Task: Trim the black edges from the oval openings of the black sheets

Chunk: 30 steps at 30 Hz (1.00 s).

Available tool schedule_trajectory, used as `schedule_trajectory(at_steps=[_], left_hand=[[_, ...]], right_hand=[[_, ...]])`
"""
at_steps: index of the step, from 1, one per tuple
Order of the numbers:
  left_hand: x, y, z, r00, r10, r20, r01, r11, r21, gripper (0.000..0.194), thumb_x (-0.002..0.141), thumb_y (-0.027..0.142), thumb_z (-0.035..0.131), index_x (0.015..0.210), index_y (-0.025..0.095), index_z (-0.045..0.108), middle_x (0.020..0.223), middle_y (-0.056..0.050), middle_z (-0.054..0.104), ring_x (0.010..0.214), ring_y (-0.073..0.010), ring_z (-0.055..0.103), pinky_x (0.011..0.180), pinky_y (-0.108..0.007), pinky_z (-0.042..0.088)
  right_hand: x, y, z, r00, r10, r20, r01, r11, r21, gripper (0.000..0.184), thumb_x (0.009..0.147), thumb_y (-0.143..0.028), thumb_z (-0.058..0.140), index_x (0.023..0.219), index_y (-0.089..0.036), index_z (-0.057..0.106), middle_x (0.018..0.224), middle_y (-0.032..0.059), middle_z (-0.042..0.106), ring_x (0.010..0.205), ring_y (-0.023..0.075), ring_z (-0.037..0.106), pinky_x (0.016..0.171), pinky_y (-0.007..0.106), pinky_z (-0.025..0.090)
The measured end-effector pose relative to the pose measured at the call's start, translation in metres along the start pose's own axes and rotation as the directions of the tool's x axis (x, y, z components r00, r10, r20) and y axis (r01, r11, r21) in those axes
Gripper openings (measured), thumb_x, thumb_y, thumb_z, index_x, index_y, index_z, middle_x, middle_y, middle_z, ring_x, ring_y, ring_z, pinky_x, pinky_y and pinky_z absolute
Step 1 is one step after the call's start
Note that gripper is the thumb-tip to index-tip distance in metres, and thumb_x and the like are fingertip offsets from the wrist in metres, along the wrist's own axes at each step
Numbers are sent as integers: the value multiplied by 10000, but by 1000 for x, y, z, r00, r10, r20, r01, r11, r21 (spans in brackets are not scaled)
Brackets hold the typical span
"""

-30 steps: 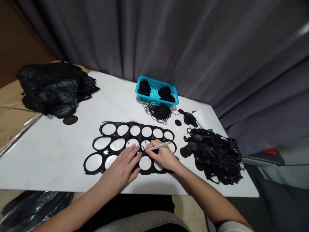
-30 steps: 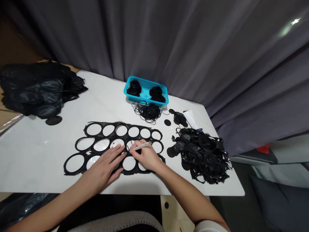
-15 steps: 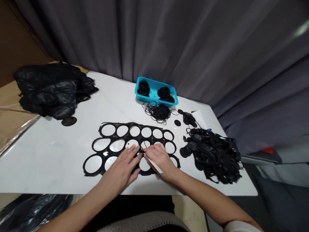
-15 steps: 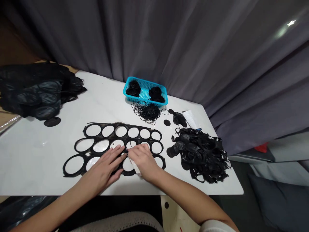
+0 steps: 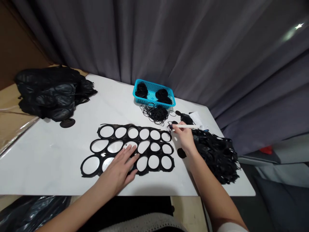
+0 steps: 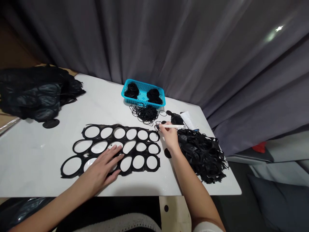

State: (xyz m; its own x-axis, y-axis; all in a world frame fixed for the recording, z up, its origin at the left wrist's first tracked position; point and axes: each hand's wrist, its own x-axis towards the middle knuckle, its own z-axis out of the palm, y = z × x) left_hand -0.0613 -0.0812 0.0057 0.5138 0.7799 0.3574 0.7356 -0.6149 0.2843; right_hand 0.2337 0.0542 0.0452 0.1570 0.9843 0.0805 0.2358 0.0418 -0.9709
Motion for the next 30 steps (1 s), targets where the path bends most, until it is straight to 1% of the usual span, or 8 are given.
schedule_trajectory(at_steps=[4,8,11,15,20,23,26,30], left_hand=[[5,-6,-3,998,-57,6,57,998,7,457,1016,423,492,1364,137,569,1536,-157,490,1437,-298,449,1181,-477,394],[11,-22,-6,988,-134,79,130,990,61,535,1052,488,384,1455,154,493,1568,-139,452,1467,-300,403,1194,-529,339],[12,-39,-11,979,-143,143,131,987,88,546,1052,497,365,1502,202,455,1601,-92,407,1490,-303,360,1191,-540,320],[11,-62,-21,965,-129,227,122,992,43,580,1044,538,358,1552,261,389,1619,-58,374,1504,-305,329,1179,-533,323],[16,-77,-36,948,-83,307,101,994,-46,514,1040,479,385,1518,304,448,1604,-63,405,1469,-335,389,1110,-542,384],[24,-64,-43,964,-124,234,150,984,-97,460,1012,458,448,1435,307,549,1524,-79,521,1383,-343,494,1058,-517,421],[37,-34,-47,973,-212,87,227,943,-242,343,993,453,492,1166,251,708,1246,-89,700,1152,-283,641,981,-415,470],[58,11,-47,943,-290,160,330,784,-525,229,979,408,550,952,254,719,941,-18,729,849,-180,675,737,-265,501]], right_hand=[[-22,-1,5,939,263,220,-332,860,388,419,654,-363,895,669,-201,509,744,-8,649,748,137,657,596,201,528],[-38,-2,12,852,411,324,-524,664,533,408,606,-270,939,689,-187,549,784,44,727,751,131,716,594,151,561],[-45,-2,14,825,420,378,-566,615,550,369,628,-240,933,707,-177,578,808,64,750,765,149,744,643,169,598],[-50,0,18,825,404,395,-565,614,551,348,653,-235,923,735,-177,590,747,26,739,787,173,769,646,184,603],[-52,0,20,821,389,419,-570,609,551,391,663,-271,920,753,-186,549,848,71,773,922,227,779,661,191,592],[-55,-6,20,814,392,429,-580,603,548,399,663,-275,920,772,-185,547,825,57,763,918,224,777,664,194,583],[-63,-17,23,806,387,447,-589,598,544,406,661,-290,920,775,-187,544,809,38,748,896,207,769,650,194,566],[-79,-34,35,808,341,481,-579,612,538,367,703,-316,895,763,-179,561,832,30,732,820,141,717,621,180,531]])
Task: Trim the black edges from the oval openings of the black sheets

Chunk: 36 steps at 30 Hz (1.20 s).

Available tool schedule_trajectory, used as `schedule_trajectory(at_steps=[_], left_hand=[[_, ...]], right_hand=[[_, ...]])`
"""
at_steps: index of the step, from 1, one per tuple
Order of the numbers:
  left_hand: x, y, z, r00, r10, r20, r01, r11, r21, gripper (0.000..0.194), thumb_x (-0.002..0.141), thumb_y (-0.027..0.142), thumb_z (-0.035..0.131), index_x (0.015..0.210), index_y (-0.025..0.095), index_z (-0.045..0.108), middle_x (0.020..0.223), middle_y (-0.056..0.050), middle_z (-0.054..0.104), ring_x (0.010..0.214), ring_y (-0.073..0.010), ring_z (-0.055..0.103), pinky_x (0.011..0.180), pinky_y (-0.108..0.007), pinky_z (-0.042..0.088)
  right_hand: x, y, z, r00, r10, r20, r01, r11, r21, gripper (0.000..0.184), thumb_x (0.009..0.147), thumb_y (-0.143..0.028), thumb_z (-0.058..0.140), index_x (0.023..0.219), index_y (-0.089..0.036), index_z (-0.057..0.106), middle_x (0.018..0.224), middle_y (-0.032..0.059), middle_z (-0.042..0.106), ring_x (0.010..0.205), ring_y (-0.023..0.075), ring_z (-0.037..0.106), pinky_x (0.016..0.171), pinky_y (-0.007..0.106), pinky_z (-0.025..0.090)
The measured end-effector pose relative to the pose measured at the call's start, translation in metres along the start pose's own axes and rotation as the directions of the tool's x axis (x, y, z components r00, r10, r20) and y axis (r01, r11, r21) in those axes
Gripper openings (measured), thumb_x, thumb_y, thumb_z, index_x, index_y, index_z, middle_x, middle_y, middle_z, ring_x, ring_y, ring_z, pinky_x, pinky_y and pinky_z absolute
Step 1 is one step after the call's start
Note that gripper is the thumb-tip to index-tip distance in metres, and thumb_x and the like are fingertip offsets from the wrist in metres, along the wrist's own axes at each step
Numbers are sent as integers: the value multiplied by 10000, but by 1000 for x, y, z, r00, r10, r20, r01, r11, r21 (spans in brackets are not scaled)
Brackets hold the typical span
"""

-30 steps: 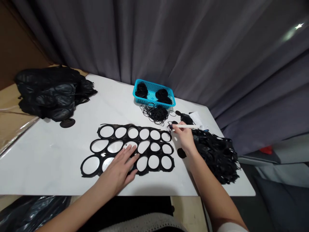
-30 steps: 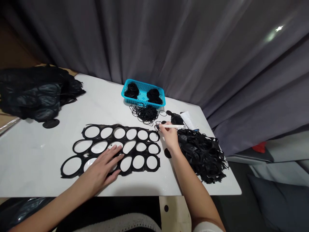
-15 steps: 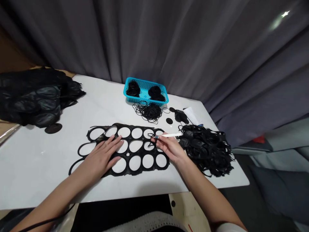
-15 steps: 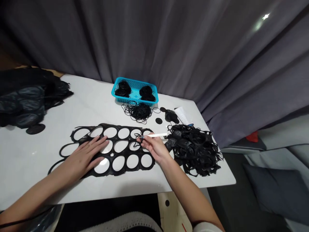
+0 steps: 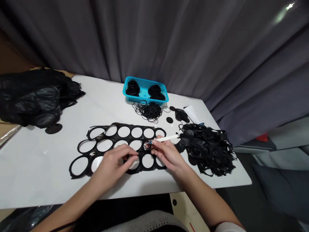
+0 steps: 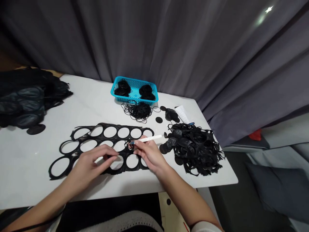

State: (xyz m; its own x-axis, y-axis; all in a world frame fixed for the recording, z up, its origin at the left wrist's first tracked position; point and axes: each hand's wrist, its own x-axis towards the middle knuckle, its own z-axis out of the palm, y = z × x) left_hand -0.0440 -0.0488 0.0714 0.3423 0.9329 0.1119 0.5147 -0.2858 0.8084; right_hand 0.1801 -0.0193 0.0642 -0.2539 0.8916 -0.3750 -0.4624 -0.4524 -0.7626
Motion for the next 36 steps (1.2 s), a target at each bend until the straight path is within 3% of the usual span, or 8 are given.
schedule_trajectory(at_steps=[3,6,11,15,18,21,30,36], left_hand=[[6,14,13,995,-98,-9,95,984,-149,178,942,403,614,950,252,708,865,5,727,766,-166,661,675,-253,482],[10,13,16,984,-166,-63,147,960,-238,181,908,416,661,913,236,668,843,8,716,764,-165,653,679,-256,480],[8,5,11,970,-223,-95,173,912,-373,207,884,408,688,974,233,624,874,4,689,797,-166,640,704,-262,486],[2,11,6,957,-209,-202,135,935,-328,201,902,406,668,824,224,633,792,13,630,730,-148,576,680,-254,445],[0,19,3,981,-167,-98,130,944,-303,233,916,414,635,796,224,695,762,3,626,734,-157,575,684,-259,429],[1,22,2,980,-200,-22,178,915,-363,247,911,434,619,846,219,723,753,-2,635,711,-158,564,659,-258,423],[2,19,1,964,-260,57,249,804,-540,268,847,452,670,850,184,681,775,-17,647,713,-156,563,660,-258,455],[0,14,7,958,-285,37,254,778,-575,253,846,426,684,840,173,694,759,-13,632,704,-148,545,652,-251,436]], right_hand=[[-8,7,14,999,-34,34,34,999,-9,369,725,-339,882,728,-179,550,787,1,694,676,90,639,585,178,495],[-14,12,23,997,-69,33,70,997,-26,399,733,-362,878,706,-184,523,740,-21,660,587,69,584,557,180,457],[-22,13,33,993,-114,32,114,993,-21,385,744,-377,869,719,-191,533,778,2,687,632,88,603,589,194,470],[-24,16,36,989,-150,-5,150,988,-25,382,755,-382,860,732,-200,526,821,15,713,642,97,612,592,204,472],[-24,20,38,976,-214,-32,211,974,-80,365,778,-390,839,734,-204,528,867,17,723,631,96,608,620,224,489],[-27,22,40,953,-302,-36,288,934,-212,319,819,-400,796,740,-214,548,853,13,712,728,132,645,709,261,524],[-35,23,48,896,-443,14,392,779,-489,205,901,-361,683,784,-212,602,887,37,689,875,180,659,776,296,537],[-38,28,50,850,-522,73,450,646,-617,150,929,-293,625,802,-218,603,924,46,712,892,186,674,784,302,525]])
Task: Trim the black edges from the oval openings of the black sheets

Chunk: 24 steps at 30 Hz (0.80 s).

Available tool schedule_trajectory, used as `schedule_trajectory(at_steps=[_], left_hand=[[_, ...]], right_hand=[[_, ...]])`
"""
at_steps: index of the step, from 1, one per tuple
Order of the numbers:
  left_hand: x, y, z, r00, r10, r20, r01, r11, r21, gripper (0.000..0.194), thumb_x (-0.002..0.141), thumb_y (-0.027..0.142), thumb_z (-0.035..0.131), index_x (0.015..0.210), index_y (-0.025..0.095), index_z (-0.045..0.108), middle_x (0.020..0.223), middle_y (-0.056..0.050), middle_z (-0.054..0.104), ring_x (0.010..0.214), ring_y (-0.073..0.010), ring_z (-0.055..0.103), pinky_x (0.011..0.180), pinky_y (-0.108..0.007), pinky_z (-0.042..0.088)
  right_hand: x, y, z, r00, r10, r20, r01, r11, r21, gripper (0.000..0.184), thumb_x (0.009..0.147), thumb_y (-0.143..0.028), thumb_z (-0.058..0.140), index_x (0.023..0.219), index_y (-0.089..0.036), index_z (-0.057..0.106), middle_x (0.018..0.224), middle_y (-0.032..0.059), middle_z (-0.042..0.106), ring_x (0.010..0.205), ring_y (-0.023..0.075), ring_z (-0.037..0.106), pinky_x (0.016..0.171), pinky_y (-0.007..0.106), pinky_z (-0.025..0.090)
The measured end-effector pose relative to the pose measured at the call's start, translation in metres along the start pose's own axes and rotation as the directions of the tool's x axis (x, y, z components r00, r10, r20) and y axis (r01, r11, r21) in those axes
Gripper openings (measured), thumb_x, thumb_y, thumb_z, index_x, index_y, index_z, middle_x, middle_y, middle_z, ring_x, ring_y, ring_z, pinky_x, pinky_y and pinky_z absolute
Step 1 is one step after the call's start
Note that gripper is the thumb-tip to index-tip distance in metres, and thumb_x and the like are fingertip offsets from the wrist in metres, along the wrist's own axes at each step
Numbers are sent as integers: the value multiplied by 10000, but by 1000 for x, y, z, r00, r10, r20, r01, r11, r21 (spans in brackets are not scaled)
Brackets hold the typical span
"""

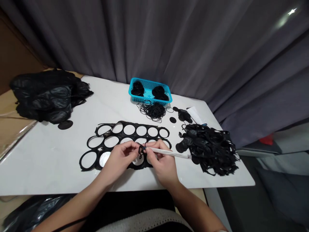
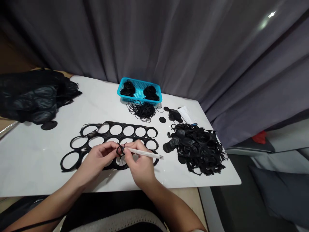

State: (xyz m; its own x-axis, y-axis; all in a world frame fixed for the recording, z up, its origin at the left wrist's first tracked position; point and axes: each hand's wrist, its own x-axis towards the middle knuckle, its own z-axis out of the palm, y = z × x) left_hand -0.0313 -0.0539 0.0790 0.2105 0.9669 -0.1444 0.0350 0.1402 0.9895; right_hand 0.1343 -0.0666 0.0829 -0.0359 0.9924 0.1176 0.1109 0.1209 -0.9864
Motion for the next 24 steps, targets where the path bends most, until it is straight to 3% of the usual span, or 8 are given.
schedule_trajectory(at_steps=[15,24], left_hand=[[-5,4,3,992,108,-66,-105,993,48,218,869,381,649,767,192,612,687,30,539,654,-127,476,612,-229,393],[-4,0,5,993,79,-87,-81,997,-14,208,836,371,673,765,192,593,685,36,535,643,-121,471,609,-229,395]], right_hand=[[-6,-7,6,961,-278,-14,264,926,-270,108,907,-175,572,830,-243,605,964,65,770,881,201,734,784,321,579],[-8,-6,7,969,-245,-9,235,936,-263,107,913,-174,571,832,-239,597,998,76,782,908,202,752,796,310,594]])
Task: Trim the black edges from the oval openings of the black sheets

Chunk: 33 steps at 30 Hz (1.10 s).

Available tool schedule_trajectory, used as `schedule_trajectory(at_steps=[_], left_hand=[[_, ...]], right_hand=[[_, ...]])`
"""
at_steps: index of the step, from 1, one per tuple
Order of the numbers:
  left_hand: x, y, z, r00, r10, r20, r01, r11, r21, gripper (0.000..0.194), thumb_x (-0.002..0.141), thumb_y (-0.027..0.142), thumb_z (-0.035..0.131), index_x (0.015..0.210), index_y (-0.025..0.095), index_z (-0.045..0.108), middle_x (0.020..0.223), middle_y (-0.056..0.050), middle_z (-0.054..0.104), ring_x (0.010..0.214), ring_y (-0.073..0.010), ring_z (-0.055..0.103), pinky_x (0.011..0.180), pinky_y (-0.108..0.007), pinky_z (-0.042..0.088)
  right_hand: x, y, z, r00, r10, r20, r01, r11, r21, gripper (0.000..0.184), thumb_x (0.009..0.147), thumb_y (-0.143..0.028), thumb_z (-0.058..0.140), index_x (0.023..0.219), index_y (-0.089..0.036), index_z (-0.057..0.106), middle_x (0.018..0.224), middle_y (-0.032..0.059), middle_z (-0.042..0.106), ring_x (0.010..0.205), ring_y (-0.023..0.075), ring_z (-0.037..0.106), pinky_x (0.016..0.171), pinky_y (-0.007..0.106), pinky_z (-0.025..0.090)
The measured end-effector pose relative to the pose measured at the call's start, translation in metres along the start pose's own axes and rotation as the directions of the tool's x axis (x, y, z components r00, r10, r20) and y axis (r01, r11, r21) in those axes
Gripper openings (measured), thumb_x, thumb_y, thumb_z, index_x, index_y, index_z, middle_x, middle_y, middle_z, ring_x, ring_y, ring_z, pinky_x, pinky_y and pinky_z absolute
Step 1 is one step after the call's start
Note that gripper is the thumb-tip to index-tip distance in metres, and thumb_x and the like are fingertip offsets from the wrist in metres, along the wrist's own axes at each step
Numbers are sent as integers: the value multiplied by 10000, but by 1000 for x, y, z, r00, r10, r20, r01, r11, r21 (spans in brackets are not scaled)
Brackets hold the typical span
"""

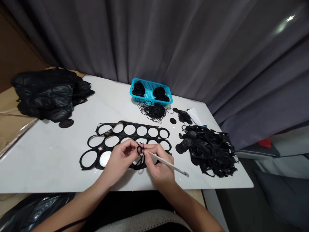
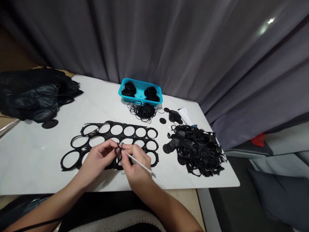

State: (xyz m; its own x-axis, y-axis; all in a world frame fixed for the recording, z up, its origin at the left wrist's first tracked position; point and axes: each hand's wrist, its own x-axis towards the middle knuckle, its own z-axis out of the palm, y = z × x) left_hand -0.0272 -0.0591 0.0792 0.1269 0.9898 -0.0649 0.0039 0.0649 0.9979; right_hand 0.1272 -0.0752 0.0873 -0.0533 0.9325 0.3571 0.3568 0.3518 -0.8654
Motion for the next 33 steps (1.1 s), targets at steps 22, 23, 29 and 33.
schedule_trajectory(at_steps=[22,23,29,33], left_hand=[[-5,2,1,991,129,-41,-118,973,201,137,885,274,578,768,206,557,731,20,555,696,-143,501,652,-262,407],[-5,3,1,988,147,-49,-132,964,229,135,884,261,572,763,208,551,732,21,553,702,-143,502,656,-263,405],[-4,5,-2,983,174,-57,-155,956,251,146,895,263,583,762,204,572,736,23,565,707,-139,514,654,-253,405],[-5,4,-5,994,103,-43,-94,980,174,178,921,337,613,806,201,619,730,26,587,684,-130,513,631,-238,407]], right_hand=[[-4,4,7,987,-154,-41,148,982,-121,112,938,-158,560,884,-242,613,979,72,775,883,209,737,794,337,560],[-5,6,8,979,-202,-39,194,970,-146,129,940,-138,548,897,-238,616,984,76,771,896,213,733,814,348,550],[-2,7,6,984,-168,-52,162,981,-107,124,944,-147,548,890,-224,629,977,78,753,913,210,712,844,350,529],[7,6,-2,981,190,47,-196,951,239,114,931,-280,630,832,-223,631,943,51,738,910,200,703,830,328,543]])
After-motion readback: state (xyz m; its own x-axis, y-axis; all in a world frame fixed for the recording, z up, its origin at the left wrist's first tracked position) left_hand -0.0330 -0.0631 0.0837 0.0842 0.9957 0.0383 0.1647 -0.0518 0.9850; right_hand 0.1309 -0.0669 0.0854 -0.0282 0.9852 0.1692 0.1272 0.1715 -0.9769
